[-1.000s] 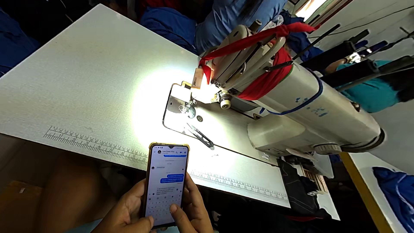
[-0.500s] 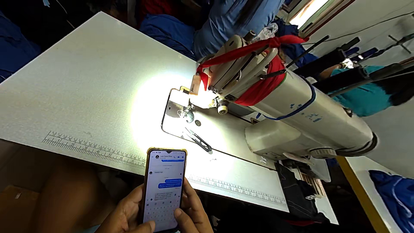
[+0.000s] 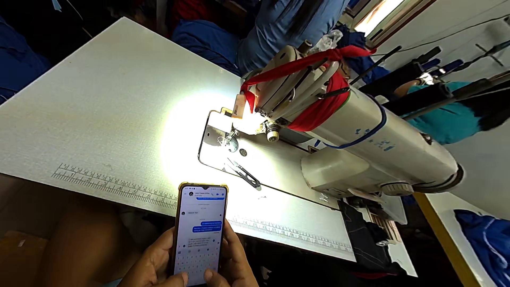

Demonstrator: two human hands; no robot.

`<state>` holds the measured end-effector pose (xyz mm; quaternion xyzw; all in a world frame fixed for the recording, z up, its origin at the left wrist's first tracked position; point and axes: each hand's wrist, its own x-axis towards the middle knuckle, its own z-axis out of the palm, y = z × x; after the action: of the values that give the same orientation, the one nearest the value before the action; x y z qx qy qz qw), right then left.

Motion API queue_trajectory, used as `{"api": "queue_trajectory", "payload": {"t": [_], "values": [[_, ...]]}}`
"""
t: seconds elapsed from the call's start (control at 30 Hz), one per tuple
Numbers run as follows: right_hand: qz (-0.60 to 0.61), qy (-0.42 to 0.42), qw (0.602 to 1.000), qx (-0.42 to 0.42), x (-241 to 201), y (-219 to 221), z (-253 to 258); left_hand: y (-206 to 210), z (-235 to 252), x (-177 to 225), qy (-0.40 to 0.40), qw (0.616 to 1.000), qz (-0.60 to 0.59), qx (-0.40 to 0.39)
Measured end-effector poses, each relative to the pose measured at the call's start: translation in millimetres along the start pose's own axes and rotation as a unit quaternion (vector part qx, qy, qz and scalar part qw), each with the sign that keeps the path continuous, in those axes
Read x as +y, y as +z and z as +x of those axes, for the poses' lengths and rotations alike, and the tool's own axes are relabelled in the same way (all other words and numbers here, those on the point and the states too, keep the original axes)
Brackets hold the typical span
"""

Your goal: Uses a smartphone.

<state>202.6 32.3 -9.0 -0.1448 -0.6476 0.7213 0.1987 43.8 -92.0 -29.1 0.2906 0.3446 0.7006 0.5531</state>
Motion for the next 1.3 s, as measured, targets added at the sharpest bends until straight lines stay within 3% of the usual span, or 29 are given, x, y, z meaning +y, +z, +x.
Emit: {"api": "queue_trajectory", "payload": {"t": [1.3], "values": [[-0.011,0.003,1.0,-0.018,-2,0,0,5,0,-1,-0.009,0.998,0.019,0.051]]}}
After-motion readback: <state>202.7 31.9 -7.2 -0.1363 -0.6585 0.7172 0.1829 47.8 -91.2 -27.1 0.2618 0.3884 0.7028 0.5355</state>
